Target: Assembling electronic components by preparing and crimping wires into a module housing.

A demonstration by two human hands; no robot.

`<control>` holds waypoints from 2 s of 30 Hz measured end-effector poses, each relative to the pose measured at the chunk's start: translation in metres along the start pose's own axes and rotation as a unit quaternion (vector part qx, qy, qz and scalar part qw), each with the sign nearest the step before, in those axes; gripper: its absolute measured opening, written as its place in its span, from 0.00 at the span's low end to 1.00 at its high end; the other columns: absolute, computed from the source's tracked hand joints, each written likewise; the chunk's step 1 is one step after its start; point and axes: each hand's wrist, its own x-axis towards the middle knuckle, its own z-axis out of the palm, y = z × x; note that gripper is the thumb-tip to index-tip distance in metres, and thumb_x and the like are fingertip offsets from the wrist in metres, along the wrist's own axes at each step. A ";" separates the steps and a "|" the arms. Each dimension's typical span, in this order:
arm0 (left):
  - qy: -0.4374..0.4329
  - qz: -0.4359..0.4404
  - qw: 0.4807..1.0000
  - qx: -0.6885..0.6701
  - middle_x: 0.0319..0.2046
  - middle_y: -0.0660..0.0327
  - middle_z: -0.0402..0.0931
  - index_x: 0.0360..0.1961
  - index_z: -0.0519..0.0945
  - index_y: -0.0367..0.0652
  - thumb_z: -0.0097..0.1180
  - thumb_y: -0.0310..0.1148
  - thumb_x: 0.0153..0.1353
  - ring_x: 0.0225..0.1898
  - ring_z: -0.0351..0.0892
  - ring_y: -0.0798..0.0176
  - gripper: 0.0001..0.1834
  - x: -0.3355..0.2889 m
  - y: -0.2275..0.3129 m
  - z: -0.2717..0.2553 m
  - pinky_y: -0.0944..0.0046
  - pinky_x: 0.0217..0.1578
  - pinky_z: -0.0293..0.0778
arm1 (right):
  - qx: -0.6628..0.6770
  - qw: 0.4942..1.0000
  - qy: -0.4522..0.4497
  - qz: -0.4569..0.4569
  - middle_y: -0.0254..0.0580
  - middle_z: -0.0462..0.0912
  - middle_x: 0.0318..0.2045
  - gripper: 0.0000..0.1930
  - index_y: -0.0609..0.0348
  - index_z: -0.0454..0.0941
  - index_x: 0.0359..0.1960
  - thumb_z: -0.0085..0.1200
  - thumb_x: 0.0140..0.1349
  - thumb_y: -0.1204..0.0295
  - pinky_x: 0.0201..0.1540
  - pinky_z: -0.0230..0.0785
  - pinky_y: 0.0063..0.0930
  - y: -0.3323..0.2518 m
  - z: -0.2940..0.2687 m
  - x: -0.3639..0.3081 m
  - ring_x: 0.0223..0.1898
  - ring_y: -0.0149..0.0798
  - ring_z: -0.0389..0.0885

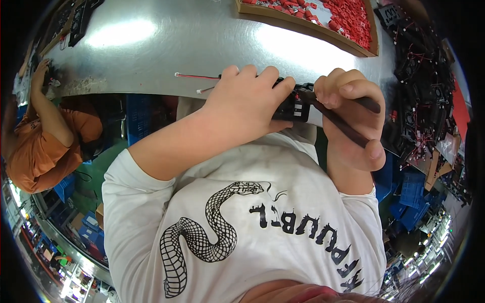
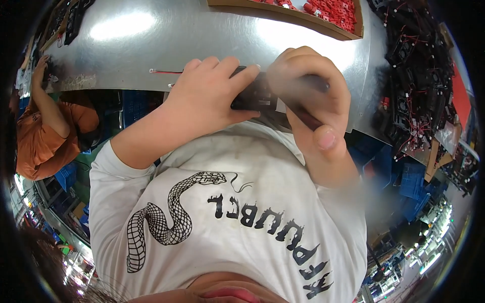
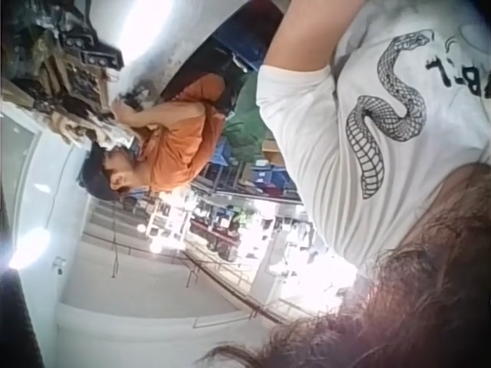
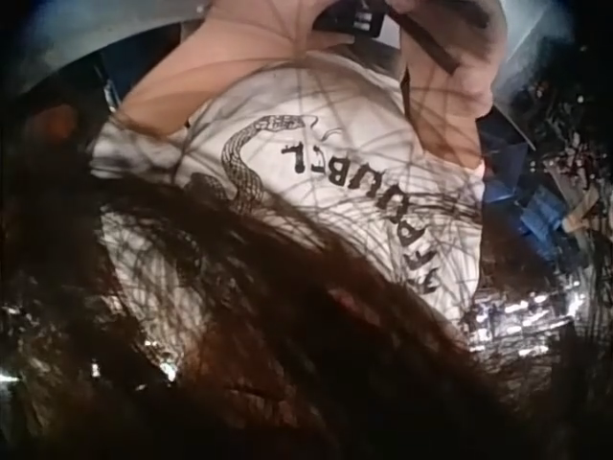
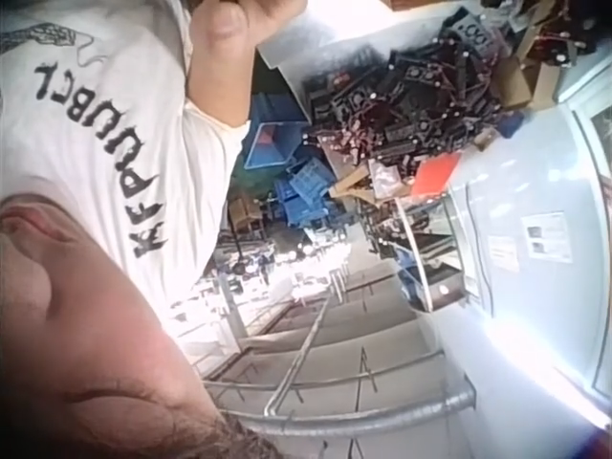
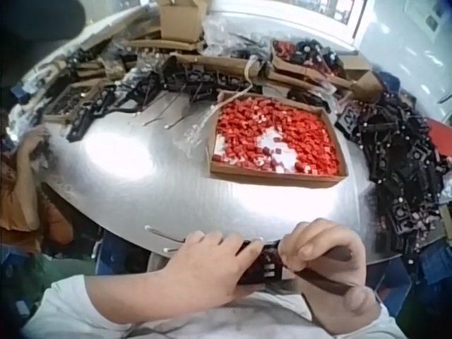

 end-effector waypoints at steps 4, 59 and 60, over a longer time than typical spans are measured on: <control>0.013 0.003 1.000 0.008 0.41 0.61 0.77 0.59 0.77 0.50 0.70 0.56 0.54 0.42 0.80 0.54 0.35 0.000 0.001 0.003 0.52 0.43 0.71 | 0.008 1.000 -0.015 0.009 0.51 0.72 0.47 0.43 0.71 0.70 0.56 0.64 0.55 0.41 0.50 0.64 0.34 0.001 -0.005 -0.001 0.48 0.42 0.71; 0.033 -0.004 0.999 0.004 0.43 0.60 0.78 0.61 0.78 0.53 0.75 0.54 0.49 0.42 0.80 0.53 0.39 -0.010 -0.017 0.002 0.52 0.45 0.72 | -0.060 0.996 0.010 -0.060 0.40 0.67 0.39 0.39 0.55 0.69 0.55 0.59 0.59 0.34 0.43 0.58 0.35 0.011 0.021 -0.014 0.38 0.38 0.65; 0.033 -0.004 0.999 0.004 0.43 0.60 0.78 0.61 0.78 0.53 0.75 0.54 0.49 0.42 0.80 0.53 0.39 -0.010 -0.017 0.002 0.52 0.45 0.72 | -0.053 0.995 0.027 -0.074 0.44 0.68 0.39 0.38 0.61 0.68 0.50 0.58 0.61 0.35 0.43 0.60 0.36 0.011 0.023 -0.014 0.39 0.40 0.66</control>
